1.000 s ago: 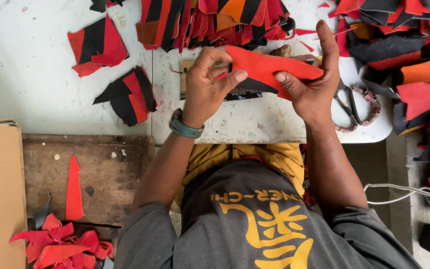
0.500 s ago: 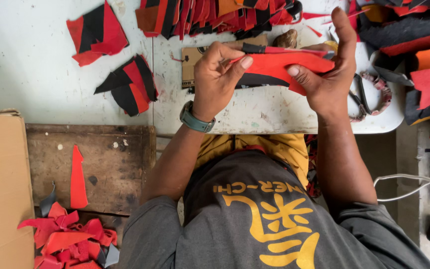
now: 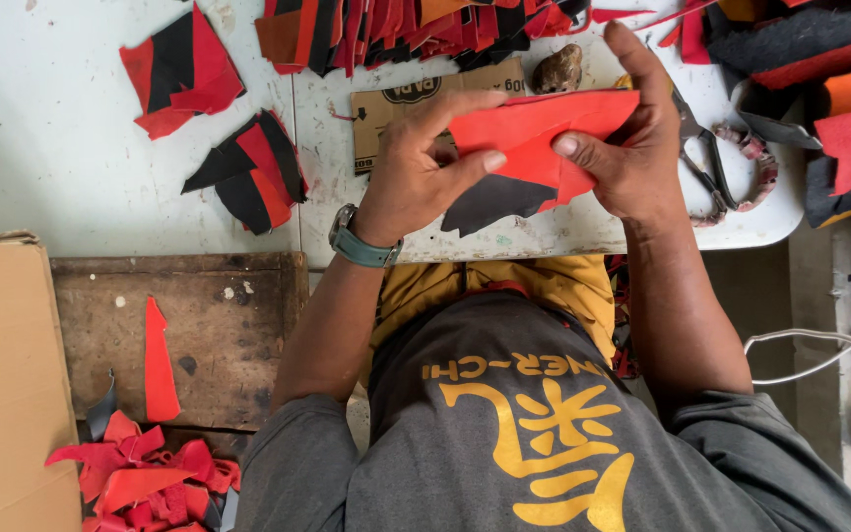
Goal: The person sits at a workbench covered with cut red, black and orange foam pieces. They pick up pieces, apply glue from a yellow bottle onto a layered piece, then press and align the pieces together by hand, setting completed pieces aside.
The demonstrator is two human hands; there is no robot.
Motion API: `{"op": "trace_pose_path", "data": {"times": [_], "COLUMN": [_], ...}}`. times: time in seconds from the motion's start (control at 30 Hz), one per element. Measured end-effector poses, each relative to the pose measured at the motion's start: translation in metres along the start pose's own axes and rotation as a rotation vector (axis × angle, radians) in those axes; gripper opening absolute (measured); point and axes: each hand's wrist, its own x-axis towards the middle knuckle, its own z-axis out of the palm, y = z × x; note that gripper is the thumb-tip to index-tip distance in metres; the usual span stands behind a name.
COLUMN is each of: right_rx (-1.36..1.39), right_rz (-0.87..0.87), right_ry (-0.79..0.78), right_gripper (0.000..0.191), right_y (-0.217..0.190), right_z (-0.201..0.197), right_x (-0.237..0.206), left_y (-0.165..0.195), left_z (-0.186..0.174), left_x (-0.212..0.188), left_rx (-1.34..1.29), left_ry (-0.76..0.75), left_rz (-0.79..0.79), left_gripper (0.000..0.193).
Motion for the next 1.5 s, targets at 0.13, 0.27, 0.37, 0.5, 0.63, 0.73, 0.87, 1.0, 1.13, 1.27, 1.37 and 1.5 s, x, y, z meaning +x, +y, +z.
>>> {"op": "trace_pose_path", "data": {"times": [0.13, 0.27, 0.37, 0.5, 0.63, 0.73, 0.87, 1.0, 1.13, 1.27, 1.37, 1.5], "right_rx": [-0.042, -0.054, -0.005, 0.121, 0.11, 0.06, -0.033, -0.009, 0.077, -0.087, -0.729, -1.521], "right_rz": [0.032, 0.061, 0.061, 0.059, 0.063, 0.049, 0.028, 0.097, 0.087, 0.037, -0.197, -0.304], "right_ry": [-0.021, -0.012, 0.006, 0.03, -0.022, -0.061, -0.005, 0.12, 0.13, 0.145, 0.056, -0.086], "right_gripper": [0.089, 0.085, 0.078, 0.078, 0.077, 0.078, 0.079, 0.084, 0.081, 0.091, 0.086, 0.058], "right_y": [-0.001, 0.002, 0.008, 0.015, 0.019, 0.016, 0.005, -0.013, -0.018, -0.032, -0.062, -0.076], "right_z": [-0.002, -0.003, -0.003, -0.005, -0.008, -0.008, 0.0, 0.009, 0.021, 0.011, -0.019, -0.059], "right_x": [-0.004, -0.011, -0.013, -0.014, -0.02, -0.023, -0.02, -0.017, -0.018, -0.011, -0.012, -0.006], "left_y": [0.0, -0.001, -0.002, -0.005, -0.006, -0.004, -0.005, -0.008, -0.003, 0.007, 0.012, 0.006], "left_z": [0.001, 0.006, 0.009, 0.004, -0.004, -0.004, 0.002, 0.009, 0.019, 0.027, 0.029, 0.021], "left_x": [-0.002, -0.01, -0.015, -0.015, -0.016, -0.019, -0.02, -0.022, -0.028, -0.026, -0.026, -0.028], "left_rx": [0.104, 0.14, 0.159, -0.02, 0.062, 0.021, 0.063, -0.16, 0.057, 0.365, 0.339, 0.38], "left_ry": [0.013, 0.076, 0.1, -0.012, -0.057, -0.057, -0.026, -0.122, -0.054, 0.043, 0.136, 0.136], "left_rz": [-0.044, -0.095, -0.037, -0.199, -0.104, -0.172, -0.142, -0.169, -0.176, 0.024, 0.068, 0.104], "left_gripper": [0.027, 0.02, 0.019, 0.021, 0.019, 0.02, 0.021, 0.032, 0.017, 0.019, 0.016, 0.018]}}
